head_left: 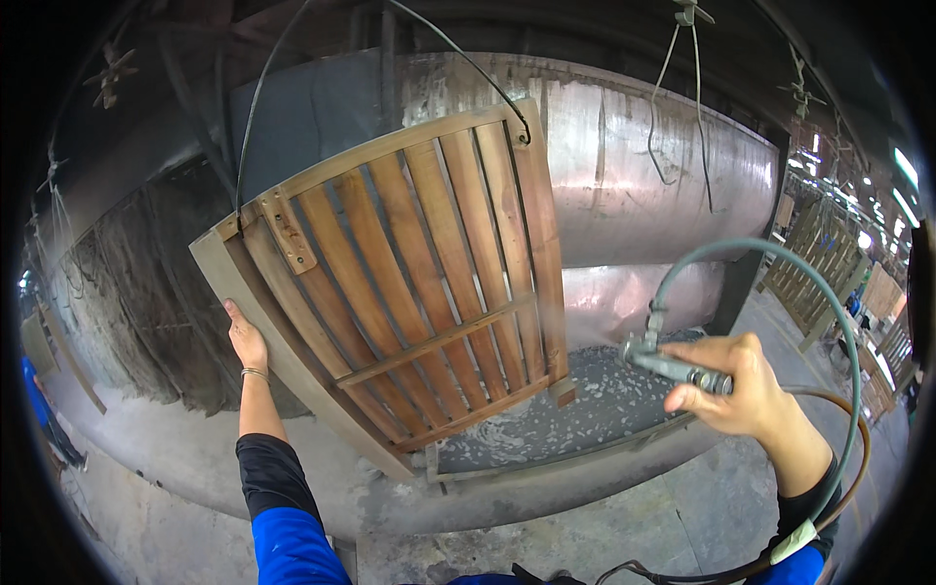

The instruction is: The person uses a spray gun to apply a light-colored finish to hanging wooden slatted panels. They hold the panels with one hand while spraying with the other, rotating the panels to coat multiple sides and edges in a workshop setting.

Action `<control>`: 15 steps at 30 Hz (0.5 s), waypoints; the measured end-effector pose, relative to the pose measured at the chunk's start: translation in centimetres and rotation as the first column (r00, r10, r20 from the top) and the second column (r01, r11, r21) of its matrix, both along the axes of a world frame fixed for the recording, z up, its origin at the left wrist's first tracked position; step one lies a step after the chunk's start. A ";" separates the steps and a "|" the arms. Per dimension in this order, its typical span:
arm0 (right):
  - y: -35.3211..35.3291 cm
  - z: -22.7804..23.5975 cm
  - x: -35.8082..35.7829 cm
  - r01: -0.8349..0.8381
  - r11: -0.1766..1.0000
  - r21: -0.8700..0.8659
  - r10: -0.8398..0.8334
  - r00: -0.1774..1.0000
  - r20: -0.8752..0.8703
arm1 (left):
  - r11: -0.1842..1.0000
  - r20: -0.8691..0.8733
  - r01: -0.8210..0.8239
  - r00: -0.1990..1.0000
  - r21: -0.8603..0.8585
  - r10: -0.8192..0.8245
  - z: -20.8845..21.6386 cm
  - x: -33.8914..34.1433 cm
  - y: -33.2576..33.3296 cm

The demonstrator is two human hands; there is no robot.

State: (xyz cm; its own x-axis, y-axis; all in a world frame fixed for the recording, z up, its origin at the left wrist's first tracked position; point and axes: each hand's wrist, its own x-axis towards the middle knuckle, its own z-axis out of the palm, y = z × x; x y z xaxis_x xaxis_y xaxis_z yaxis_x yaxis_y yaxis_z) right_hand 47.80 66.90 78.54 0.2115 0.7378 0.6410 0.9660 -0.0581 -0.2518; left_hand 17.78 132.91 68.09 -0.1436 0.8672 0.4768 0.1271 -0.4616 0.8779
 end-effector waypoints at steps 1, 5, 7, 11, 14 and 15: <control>0.1 0.5 0.2 -0.002 0.999 0.038 0.002 1.000 -0.017 | 1.000 0.005 -0.006 1.000 -0.011 0.006 0.1 0.0 -0.2; 1.5 3.3 0.7 -0.080 0.946 0.313 0.066 0.996 0.056 | 1.000 0.010 -0.022 1.000 -0.022 0.022 0.4 0.2 -1.1; 1.8 5.1 1.2 -0.095 0.928 0.361 0.060 0.993 0.106 | 0.981 0.099 -0.134 0.988 0.138 0.121 0.2 1.1 -1.3; 1.6 6.5 2.2 -0.068 0.876 0.478 -0.021 0.984 0.178 | 0.982 0.101 -0.144 0.986 0.122 0.132 0.2 1.2 -1.4; 1.1 5.2 2.8 -0.054 0.891 0.451 -0.012 0.990 0.142 | 0.993 0.060 -0.094 0.994 0.066 0.091 0.2 0.8 -1.2; 0.9 4.4 2.9 -0.080 0.902 0.425 0.019 0.989 0.146 | 0.993 0.068 -0.082 0.995 0.087 0.077 0.2 0.8 -1.2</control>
